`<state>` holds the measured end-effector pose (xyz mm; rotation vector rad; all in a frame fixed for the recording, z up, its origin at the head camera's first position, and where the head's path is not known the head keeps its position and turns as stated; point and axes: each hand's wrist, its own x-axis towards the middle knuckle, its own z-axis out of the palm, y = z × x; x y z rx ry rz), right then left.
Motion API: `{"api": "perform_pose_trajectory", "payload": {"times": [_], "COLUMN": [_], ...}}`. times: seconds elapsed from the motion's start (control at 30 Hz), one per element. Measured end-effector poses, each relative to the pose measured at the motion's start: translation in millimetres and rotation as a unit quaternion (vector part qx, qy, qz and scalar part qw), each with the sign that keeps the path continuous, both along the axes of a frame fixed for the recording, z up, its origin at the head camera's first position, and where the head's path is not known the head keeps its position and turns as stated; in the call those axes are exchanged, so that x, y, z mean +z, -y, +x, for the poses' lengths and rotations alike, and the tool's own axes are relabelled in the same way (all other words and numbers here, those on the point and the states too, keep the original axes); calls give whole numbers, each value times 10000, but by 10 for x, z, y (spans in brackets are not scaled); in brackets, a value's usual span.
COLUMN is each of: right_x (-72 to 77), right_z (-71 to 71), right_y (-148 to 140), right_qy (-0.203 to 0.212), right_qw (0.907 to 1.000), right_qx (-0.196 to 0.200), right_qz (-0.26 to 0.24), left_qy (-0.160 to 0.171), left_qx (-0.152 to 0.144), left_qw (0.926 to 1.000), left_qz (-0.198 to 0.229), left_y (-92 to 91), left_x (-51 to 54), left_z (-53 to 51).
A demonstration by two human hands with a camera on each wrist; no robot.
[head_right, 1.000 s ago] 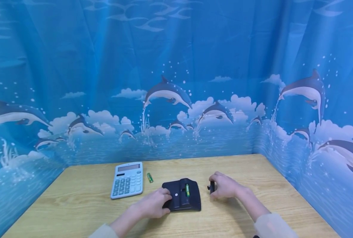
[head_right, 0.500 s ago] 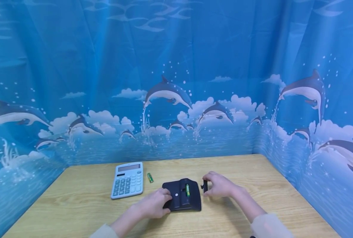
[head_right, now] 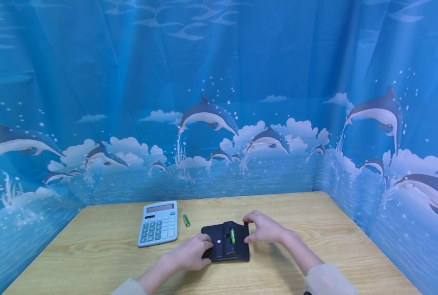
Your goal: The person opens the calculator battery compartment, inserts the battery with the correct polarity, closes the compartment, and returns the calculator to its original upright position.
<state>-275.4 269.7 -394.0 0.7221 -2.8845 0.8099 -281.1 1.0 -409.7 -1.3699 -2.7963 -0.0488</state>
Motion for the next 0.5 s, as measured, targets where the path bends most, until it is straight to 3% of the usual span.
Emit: {"api": "perform_pose_trajectory", "payload": {"times": [0.5], "right_x": [-43], "right_z": [-22], "right_y": [169], "right_qy": [-114], "right_qw": [9999], "right_qx": [101], "right_qz": [41], "left_qy": [105], "left_qx": [75], "left_qw": [9999], "left_qz": [-46], "left_y": [-8], "left_x": [-9], "left_z": [-16]}}
